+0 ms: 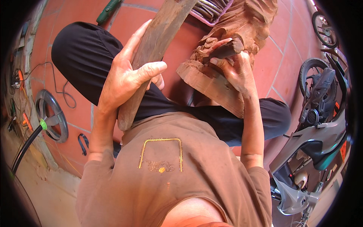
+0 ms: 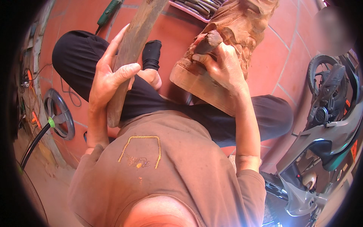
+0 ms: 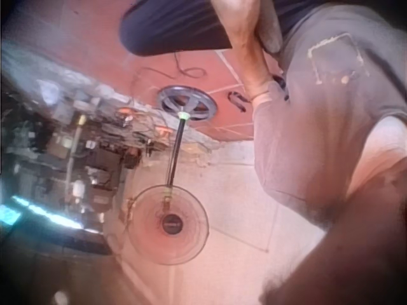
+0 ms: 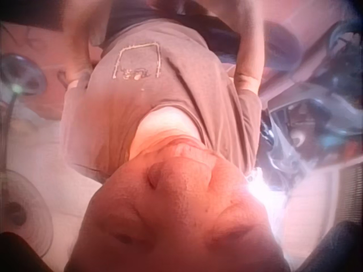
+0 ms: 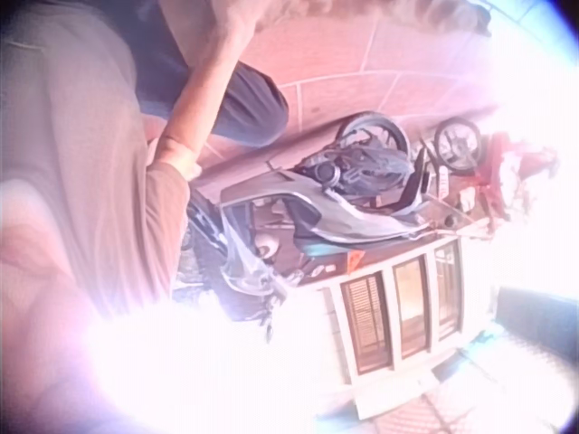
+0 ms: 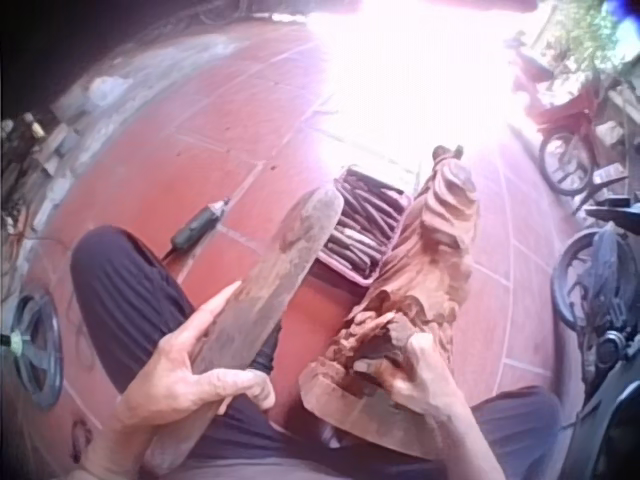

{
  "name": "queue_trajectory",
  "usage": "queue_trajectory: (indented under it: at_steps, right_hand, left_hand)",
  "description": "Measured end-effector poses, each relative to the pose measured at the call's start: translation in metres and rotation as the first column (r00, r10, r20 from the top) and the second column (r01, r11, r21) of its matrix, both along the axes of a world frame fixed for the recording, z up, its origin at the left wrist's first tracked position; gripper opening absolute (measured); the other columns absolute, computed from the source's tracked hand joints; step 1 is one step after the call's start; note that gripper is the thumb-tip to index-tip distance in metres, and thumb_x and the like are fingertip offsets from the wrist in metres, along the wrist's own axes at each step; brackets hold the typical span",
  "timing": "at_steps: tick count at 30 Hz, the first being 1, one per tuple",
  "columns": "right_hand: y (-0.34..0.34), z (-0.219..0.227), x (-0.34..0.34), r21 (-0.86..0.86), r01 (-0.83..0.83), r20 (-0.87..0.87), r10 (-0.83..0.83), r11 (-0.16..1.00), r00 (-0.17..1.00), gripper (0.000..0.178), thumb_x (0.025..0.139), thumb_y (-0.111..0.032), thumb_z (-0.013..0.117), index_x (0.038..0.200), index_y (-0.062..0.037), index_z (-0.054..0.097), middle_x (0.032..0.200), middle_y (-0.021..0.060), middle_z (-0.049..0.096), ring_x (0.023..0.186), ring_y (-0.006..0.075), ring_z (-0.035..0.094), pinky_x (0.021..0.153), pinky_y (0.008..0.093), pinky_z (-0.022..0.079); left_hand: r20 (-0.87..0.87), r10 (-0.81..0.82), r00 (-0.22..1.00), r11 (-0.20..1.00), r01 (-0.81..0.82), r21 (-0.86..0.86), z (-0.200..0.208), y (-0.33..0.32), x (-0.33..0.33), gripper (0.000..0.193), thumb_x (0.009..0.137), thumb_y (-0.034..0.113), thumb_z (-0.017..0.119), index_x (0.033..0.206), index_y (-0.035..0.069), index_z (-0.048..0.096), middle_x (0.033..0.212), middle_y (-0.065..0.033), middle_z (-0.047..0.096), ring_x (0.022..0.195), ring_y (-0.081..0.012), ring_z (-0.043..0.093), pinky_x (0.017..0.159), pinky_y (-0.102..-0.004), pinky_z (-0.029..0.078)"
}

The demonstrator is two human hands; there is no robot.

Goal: The person sits cross-legged on the floor and carves a wooden block using a chisel and mallet. They repeatedly strike the chisel to shape the wood, occasionally adjusting their grip and the wood's orientation.

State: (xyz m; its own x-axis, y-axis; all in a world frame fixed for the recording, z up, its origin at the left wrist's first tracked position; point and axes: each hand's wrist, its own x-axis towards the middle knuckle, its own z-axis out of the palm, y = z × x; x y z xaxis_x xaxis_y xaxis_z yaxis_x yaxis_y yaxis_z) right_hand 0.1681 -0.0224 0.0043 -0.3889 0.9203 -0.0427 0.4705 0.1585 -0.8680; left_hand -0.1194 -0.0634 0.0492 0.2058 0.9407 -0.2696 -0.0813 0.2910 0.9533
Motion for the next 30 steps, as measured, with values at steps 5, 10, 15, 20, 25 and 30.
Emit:
queue_trajectory:
  at_steps: [5,10,15,20,25,30]
  right_hand:
    - [-0.010,-0.003,-0.007,0.056,0.008,0.019,-0.009,0.998,1.000,0.023,0.087,0.001,0.073,0.109,-0.0027,0.066,0.100,0.0081,0.073,0.093,0.0212,0.071,0.084,0.0322,0.055]
    - [-0.009,0.000,-0.008,-0.012,0.003,0.022,-0.003,1.000,1.000,0.026,0.088,0.003,0.072,0.112,-0.0019,0.065,0.103,0.0064,0.073,0.095,0.0157,0.071,0.087,0.0301,0.055]
    - [-0.001,0.021,0.007,-0.021,0.035,-0.046,-0.036,0.999,0.998,0.024,0.088,0.002,0.072,0.111,-0.0003,0.065,0.104,0.0063,0.072,0.101,0.0176,0.068,0.093,0.0337,0.053]
    - [0.000,0.006,0.005,0.046,0.058,0.078,-0.062,0.997,0.995,0.023,0.086,-0.002,0.075,0.108,-0.0015,0.067,0.100,0.0084,0.073,0.093,0.0211,0.071,0.085,0.0342,0.055]
    - [-0.002,-0.009,-0.012,0.073,0.059,-0.017,-0.058,0.996,0.998,0.021,0.087,-0.006,0.075,0.106,-0.0024,0.066,0.091,0.0121,0.075,0.082,0.0262,0.076,0.074,0.0345,0.058]
    - [-0.003,0.007,-0.008,0.145,0.124,-0.042,-0.119,0.982,0.992,0.022,0.088,-0.002,0.072,0.109,-0.0022,0.066,0.093,0.0109,0.075,0.085,0.0238,0.075,0.077,0.0336,0.059]
  left_hand:
    - [0.001,-0.021,1.000,1.000,0.021,-0.008,0.004,0.001,0.005,0.083,0.089,0.014,0.074,0.158,0.001,0.029,0.095,-0.0095,0.066,0.065,-0.0124,0.064,0.055,-0.0250,0.048]
    - [0.016,-0.032,0.999,0.999,0.032,0.026,-0.002,0.000,0.004,0.083,0.090,0.013,0.075,0.158,0.000,0.029,0.095,-0.0097,0.065,0.065,-0.0127,0.064,0.056,-0.0257,0.048]
    - [-0.010,-0.012,1.000,1.000,0.012,0.021,0.003,-0.002,0.002,0.084,0.089,0.013,0.075,0.158,0.000,0.029,0.093,-0.0090,0.066,0.065,-0.0126,0.065,0.056,-0.0242,0.048]
    - [-0.019,0.010,1.000,1.000,-0.009,0.028,0.001,-0.001,0.003,0.084,0.089,0.013,0.075,0.158,0.000,0.029,0.093,-0.0088,0.066,0.066,-0.0126,0.066,0.055,-0.0233,0.047]
    - [0.025,-0.016,1.000,1.000,0.016,0.011,0.002,0.002,0.005,0.083,0.089,0.013,0.075,0.158,0.000,0.029,0.092,-0.0090,0.066,0.064,-0.0124,0.064,0.055,-0.0249,0.048]
    - [0.003,-0.027,1.000,0.999,0.027,0.043,0.004,0.001,0.005,0.084,0.089,0.012,0.075,0.158,0.000,0.028,0.092,-0.0091,0.066,0.063,-0.0126,0.063,0.055,-0.0260,0.049]
